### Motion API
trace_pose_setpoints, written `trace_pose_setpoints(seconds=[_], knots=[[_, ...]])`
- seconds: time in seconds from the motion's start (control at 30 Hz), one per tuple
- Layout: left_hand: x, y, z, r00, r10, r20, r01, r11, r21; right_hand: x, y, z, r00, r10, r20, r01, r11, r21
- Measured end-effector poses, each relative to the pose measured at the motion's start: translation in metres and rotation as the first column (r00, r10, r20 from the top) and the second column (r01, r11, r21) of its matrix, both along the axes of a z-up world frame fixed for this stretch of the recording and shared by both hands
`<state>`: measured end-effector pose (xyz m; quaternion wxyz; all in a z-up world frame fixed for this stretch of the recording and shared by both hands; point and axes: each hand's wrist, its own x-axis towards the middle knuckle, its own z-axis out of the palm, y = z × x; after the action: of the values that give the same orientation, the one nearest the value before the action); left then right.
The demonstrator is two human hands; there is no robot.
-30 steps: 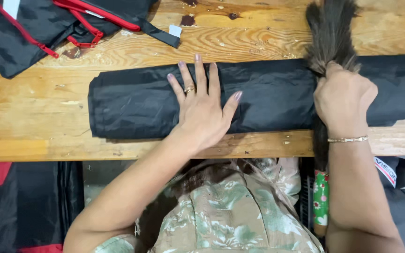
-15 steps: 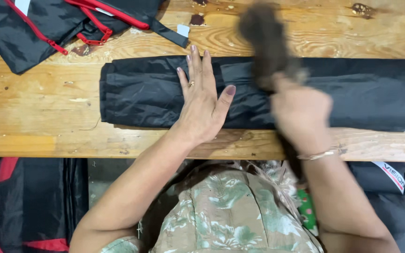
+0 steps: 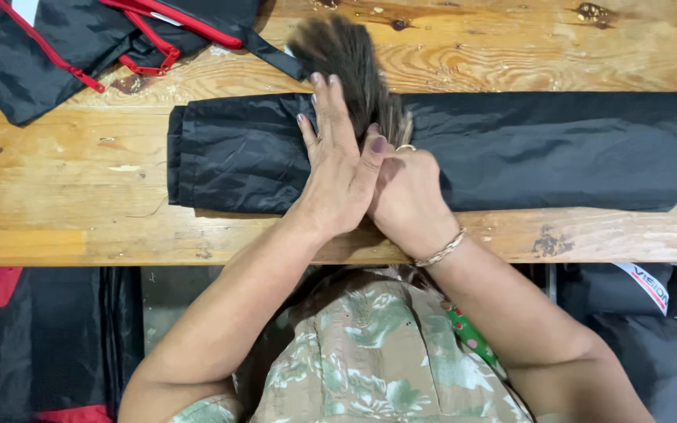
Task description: The person uses a feather duster to wipe a long black fabric item on a wooden table. They repeatedly brush the surface, fold the fabric, and continue dusting the folded sections.
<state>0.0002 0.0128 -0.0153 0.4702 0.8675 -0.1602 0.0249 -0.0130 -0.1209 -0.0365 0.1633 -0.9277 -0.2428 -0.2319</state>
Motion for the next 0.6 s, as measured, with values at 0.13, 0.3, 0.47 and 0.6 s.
trace_pose_setpoints(seconds=[0.13, 0.3, 0.47, 0.6], knots=[[-0.001, 0.004, -0.002, 1.000, -0.006, 0.006, 0.006, 1.000, 0.001, 0.008, -0.041, 0.022, 0.943, -0.220, -0.250, 0.128, 0.932, -0.338], [-0.002, 0.004, 0.008, 0.996, -0.042, -0.084, 0.035, 0.996, -0.078, 0.012, -0.155, 0.007, 0.799, -0.594, 0.093, 0.509, 0.586, -0.630], [-0.001, -0.005, -0.004, 1.000, -0.020, -0.024, 0.019, 0.999, -0.034, 0.016, -0.117, 0.016, 0.785, -0.617, 0.052, 0.497, 0.579, -0.646], [0.000, -0.006, -0.015, 0.999, -0.006, 0.047, 0.006, 1.000, 0.010, 0.020, -0.016, 0.018, 0.852, -0.481, -0.206, 0.307, 0.779, -0.546]])
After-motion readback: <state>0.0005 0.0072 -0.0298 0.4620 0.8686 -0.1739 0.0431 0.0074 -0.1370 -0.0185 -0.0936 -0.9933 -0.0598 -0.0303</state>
